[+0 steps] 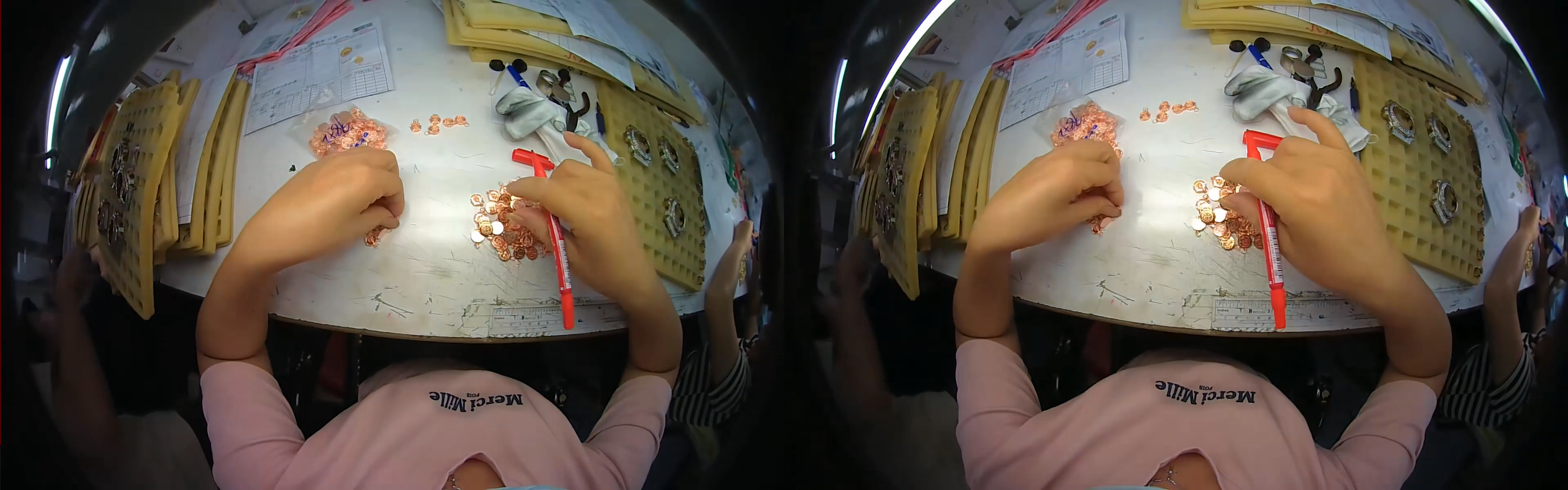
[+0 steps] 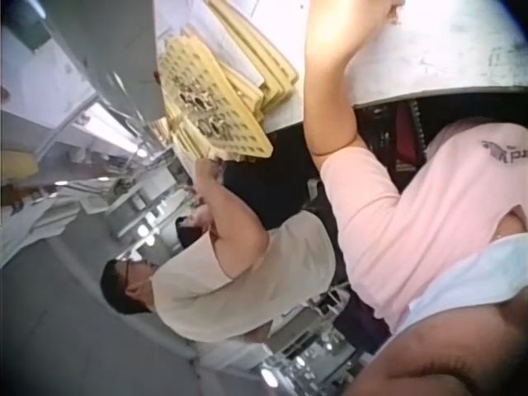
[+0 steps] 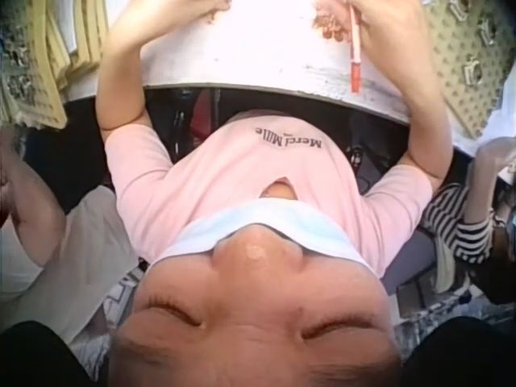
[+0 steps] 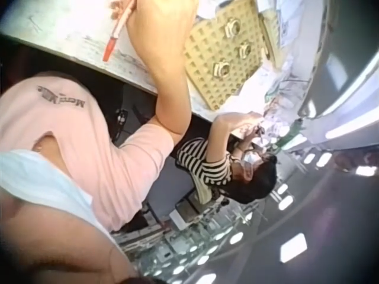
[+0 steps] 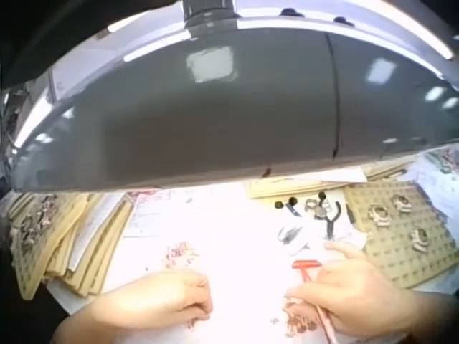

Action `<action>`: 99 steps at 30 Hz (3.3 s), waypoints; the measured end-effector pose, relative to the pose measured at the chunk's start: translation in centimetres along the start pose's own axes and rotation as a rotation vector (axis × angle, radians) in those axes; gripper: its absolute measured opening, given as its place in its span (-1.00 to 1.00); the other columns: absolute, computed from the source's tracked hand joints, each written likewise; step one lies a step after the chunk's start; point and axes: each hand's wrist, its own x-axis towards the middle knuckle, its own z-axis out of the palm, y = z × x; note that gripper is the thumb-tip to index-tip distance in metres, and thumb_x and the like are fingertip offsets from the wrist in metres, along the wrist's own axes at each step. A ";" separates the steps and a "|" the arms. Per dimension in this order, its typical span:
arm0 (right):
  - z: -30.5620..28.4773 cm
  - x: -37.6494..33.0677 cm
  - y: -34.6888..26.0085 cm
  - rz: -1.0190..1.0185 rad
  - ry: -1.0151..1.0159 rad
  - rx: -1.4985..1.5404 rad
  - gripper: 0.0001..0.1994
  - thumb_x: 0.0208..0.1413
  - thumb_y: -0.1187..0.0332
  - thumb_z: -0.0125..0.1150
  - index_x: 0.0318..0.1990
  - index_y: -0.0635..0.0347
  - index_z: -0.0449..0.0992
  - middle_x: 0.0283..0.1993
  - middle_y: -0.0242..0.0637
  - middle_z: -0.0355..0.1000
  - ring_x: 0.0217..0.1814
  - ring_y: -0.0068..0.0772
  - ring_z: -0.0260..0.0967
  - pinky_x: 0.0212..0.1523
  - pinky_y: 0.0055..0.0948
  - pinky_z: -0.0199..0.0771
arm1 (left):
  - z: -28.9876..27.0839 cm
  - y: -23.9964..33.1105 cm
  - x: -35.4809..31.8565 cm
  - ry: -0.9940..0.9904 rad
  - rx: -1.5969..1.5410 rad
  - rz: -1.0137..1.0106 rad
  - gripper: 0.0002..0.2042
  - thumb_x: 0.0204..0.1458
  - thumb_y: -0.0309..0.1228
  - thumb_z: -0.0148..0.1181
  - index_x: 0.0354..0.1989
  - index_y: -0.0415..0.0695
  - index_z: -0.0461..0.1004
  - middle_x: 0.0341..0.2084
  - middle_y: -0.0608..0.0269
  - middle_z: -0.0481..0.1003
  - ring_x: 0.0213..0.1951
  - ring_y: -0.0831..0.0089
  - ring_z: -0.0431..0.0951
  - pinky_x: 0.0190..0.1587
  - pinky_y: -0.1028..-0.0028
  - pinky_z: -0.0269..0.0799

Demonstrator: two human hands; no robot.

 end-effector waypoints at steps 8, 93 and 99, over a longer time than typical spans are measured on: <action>0.6 0.1 0.4 -0.023 0.091 0.044 -0.78 -0.02 0.41 0.41 -0.19 0.14 0.60 -0.49 -0.34 0.45 -0.36 -0.34 0.42 0.28 -0.06 0.22 | 1.6 1.9 1.2 0.102 -0.919 -0.215 -0.92 0.22 -0.54 0.12 -0.19 -0.25 0.37 -0.29 0.11 0.60 -0.38 0.51 0.62 -0.51 0.63 0.41; 3.0 0.0 1.6 -0.161 0.194 0.120 -0.81 0.08 0.27 0.27 -0.49 0.08 0.43 -0.65 -0.30 0.32 -0.44 -0.18 0.41 0.16 -0.09 0.32 | 3.4 1.6 1.5 0.059 -1.189 -0.399 -0.63 0.13 -0.64 0.15 0.13 -0.35 0.32 -0.07 -0.05 0.55 -0.05 0.23 0.62 -0.08 0.41 0.58; 2.0 -0.2 2.2 -0.189 0.052 -0.051 -0.88 -0.15 0.40 0.26 -0.62 0.13 0.45 -0.68 -0.23 0.39 -0.48 -0.15 0.44 0.01 -0.26 0.32 | 3.6 0.8 2.0 0.244 -1.017 -0.369 -0.70 0.18 -0.58 0.15 0.08 -0.32 0.38 -0.12 0.05 0.57 -0.12 0.36 0.62 -0.11 0.49 0.57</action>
